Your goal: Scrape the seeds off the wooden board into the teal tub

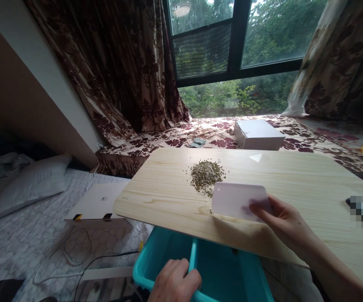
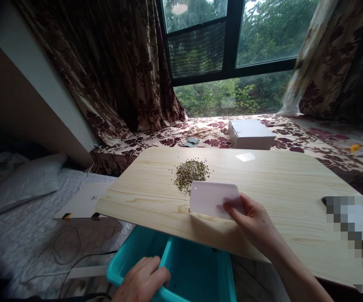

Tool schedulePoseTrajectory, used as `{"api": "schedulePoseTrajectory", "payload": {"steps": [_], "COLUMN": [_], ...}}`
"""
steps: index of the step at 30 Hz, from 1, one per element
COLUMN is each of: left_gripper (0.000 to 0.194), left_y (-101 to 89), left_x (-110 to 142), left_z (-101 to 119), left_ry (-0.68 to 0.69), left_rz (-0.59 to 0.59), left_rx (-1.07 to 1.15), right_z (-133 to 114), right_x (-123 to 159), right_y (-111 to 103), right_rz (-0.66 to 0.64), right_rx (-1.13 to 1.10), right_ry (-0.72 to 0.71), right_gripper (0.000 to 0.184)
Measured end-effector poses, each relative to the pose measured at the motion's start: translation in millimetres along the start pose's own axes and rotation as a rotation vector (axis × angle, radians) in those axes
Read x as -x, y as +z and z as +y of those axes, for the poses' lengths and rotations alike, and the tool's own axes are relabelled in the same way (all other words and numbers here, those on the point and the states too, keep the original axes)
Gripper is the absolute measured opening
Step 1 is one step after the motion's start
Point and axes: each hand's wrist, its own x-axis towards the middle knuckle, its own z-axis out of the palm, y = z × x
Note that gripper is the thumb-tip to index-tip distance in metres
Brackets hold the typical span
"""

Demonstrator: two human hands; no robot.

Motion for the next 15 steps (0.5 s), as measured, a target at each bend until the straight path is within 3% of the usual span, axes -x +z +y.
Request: {"api": "schedulePoseTrajectory", "payload": {"steps": [7, 15], "left_gripper": [0.024, 0.020], "left_y": [5.9, 0.9], "left_x": [1.3, 1.5], "left_z": [-2.5, -1.8], "left_ry": [0.032, 0.023], "left_rz": [0.010, 0.025], "left_rx": [-0.078, 0.010], "right_z": [10.7, 6.4], "right_x": [-3.5, -2.2], "right_y": [-0.9, 2.7], "right_rz": [0.005, 0.012], "right_rx": [0.037, 0.005], "right_ry": [-0.016, -0.011], "right_gripper": [0.037, 0.037]}}
